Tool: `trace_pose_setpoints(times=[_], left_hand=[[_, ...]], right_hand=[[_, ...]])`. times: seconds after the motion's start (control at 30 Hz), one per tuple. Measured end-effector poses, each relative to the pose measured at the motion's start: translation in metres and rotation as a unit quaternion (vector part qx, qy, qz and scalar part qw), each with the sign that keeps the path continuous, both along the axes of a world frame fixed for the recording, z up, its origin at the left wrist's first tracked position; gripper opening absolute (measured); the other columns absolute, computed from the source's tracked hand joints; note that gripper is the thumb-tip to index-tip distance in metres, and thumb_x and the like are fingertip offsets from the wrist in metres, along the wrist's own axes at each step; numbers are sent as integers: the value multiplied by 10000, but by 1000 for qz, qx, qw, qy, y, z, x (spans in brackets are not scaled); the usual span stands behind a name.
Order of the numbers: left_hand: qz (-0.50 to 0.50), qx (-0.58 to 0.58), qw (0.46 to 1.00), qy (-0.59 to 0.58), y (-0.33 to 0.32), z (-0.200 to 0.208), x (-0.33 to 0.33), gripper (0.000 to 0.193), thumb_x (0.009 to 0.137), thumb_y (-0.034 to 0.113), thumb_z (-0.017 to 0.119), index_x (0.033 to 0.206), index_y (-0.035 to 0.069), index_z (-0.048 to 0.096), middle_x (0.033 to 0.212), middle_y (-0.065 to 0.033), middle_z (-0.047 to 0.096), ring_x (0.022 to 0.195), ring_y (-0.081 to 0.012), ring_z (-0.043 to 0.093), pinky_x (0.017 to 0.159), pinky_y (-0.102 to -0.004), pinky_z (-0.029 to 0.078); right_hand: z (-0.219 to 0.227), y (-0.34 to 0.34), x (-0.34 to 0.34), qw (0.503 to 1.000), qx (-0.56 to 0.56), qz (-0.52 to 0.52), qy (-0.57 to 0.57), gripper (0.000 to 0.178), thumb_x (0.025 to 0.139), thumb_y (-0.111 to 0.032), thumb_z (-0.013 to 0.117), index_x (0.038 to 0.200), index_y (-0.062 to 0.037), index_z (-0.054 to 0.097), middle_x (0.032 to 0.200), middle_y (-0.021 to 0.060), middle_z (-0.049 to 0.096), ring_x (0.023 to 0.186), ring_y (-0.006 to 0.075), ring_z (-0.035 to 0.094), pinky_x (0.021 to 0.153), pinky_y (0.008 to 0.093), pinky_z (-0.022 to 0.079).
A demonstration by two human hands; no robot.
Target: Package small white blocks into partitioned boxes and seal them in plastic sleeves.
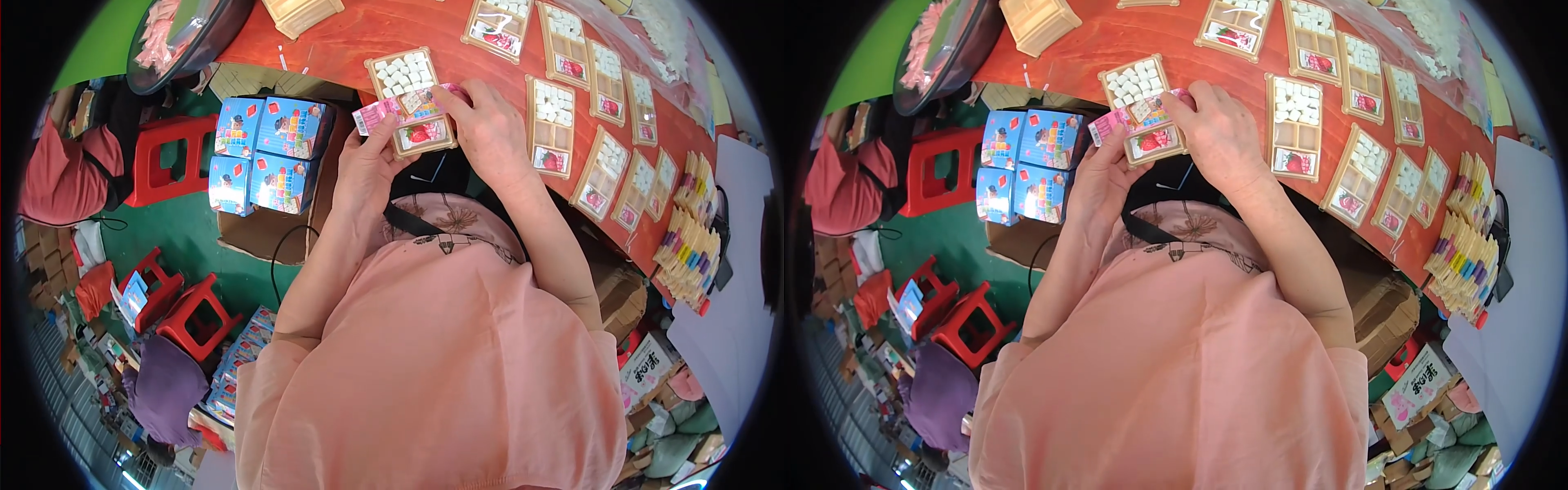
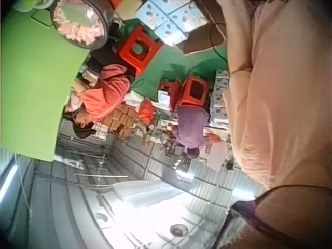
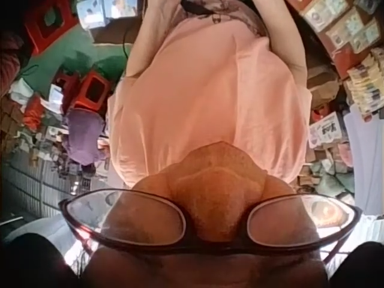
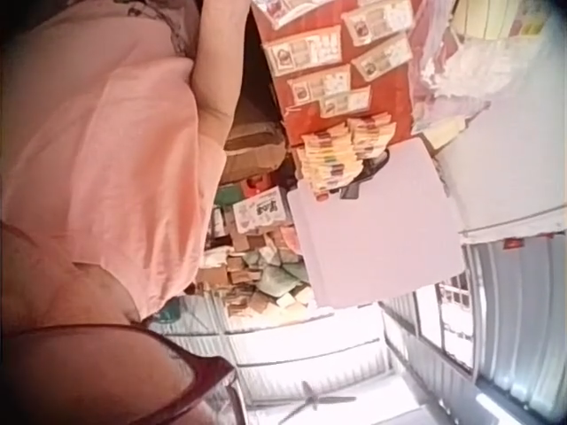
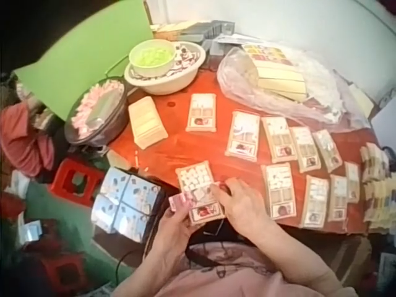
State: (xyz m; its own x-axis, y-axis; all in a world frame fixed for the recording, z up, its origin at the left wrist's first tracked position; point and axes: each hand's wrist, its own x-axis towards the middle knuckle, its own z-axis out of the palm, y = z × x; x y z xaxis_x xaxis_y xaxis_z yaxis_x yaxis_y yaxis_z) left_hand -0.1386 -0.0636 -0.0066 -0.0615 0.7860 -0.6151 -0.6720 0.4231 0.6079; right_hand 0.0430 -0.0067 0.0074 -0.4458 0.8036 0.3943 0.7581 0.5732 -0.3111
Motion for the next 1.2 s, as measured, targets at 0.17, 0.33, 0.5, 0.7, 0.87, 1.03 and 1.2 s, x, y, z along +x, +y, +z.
trace_pose_setpoints(times=[0.17,0.33,0.5,0.7,0.87,1.03,1.2], left_hand=[[-23,-41,999,-13,-2,17,7,442,943,289,735,1275,63,549,1118,-62,677,931,-174,690,704,-370,594],[-40,-23,998,-48,5,-2,1,270,955,248,719,1165,91,654,1021,-28,717,883,-137,686,588,-292,498],[-57,39,994,-85,-4,15,2,271,965,176,697,1170,2,666,1039,-82,724,826,-141,677,578,-289,487],[-113,75,990,-50,-1,36,15,229,964,156,698,1125,-7,686,1003,-102,732,781,-147,669,571,-284,488],[-106,96,990,-15,-5,43,31,213,966,148,697,1105,-14,691,989,-108,735,755,-144,664,566,-285,488],[-108,116,987,17,-6,43,32,201,965,144,698,1092,-13,695,979,-108,739,737,-141,663,566,-284,493],[-101,104,989,34,-9,44,34,169,968,123,690,1080,-1,708,953,-90,744,734,-130,666,562,-265,500]], right_hand=[[-4,-2,2,1000,4,3,-3,380,783,-37,708,1140,-169,727,943,74,606,819,274,665,694,391,567],[3,0,6,997,-56,7,49,339,832,23,671,1132,-126,720,979,71,666,891,244,689,752,357,578],[8,-3,10,828,-351,-56,433,192,970,-20,622,1156,-62,645,1067,46,702,961,139,673,806,297,564],[-13,-8,15,617,-461,61,635,87,986,-53,639,1068,-36,616,1003,29,687,903,97,656,839,263,544],[-2,-20,17,594,-447,46,668,123,997,-83,626,1099,-35,576,1118,47,671,1017,136,653,899,287,542],[-5,-21,25,577,-476,27,663,157,986,-92,658,1115,-14,615,1025,22,659,960,99,639,793,246,526],[11,-37,24,542,-534,-18,649,270,1017,-187,625,1229,-20,616,1119,50,688,1042,134,649,874,282,538]])
